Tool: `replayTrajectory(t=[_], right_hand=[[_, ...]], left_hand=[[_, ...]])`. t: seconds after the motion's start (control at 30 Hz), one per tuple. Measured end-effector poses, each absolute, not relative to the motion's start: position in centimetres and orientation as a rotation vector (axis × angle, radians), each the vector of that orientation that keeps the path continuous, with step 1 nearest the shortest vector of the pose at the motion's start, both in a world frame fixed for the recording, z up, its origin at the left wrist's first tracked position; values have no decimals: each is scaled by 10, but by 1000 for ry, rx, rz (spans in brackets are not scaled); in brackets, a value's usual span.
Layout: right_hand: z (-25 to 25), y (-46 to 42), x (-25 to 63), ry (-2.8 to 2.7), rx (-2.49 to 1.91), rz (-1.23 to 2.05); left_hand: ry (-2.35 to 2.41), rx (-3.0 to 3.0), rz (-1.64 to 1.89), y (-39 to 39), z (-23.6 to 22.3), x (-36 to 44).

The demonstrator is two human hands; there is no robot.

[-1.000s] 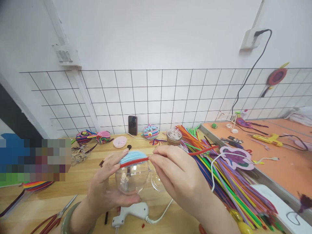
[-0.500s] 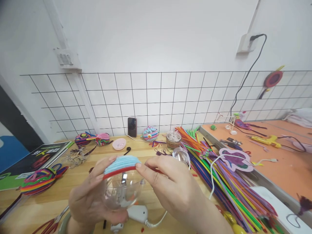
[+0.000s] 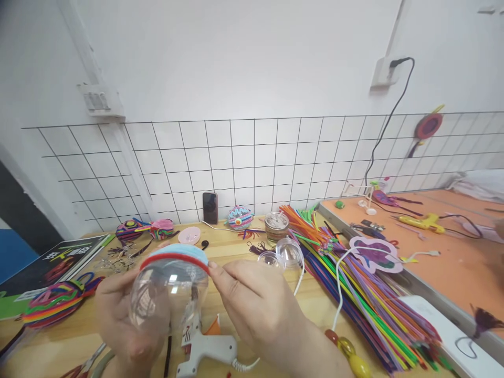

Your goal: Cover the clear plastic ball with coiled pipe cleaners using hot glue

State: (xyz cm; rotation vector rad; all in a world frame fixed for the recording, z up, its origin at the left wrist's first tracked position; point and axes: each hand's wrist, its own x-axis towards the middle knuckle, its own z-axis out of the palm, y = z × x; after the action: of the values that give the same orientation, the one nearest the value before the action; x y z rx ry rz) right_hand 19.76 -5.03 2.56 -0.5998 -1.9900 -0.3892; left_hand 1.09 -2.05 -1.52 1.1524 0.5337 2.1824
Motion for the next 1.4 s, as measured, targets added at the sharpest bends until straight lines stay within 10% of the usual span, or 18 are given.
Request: replayTrajectory(t=[0.67,1.4], right_hand=[[5,-41,176,-1652,-763,371],[-2,-34,177,-1767,-865,502]], left_hand=[[558,616,1619,-2,-13,36],[499,535,1328,-9,-8,40]])
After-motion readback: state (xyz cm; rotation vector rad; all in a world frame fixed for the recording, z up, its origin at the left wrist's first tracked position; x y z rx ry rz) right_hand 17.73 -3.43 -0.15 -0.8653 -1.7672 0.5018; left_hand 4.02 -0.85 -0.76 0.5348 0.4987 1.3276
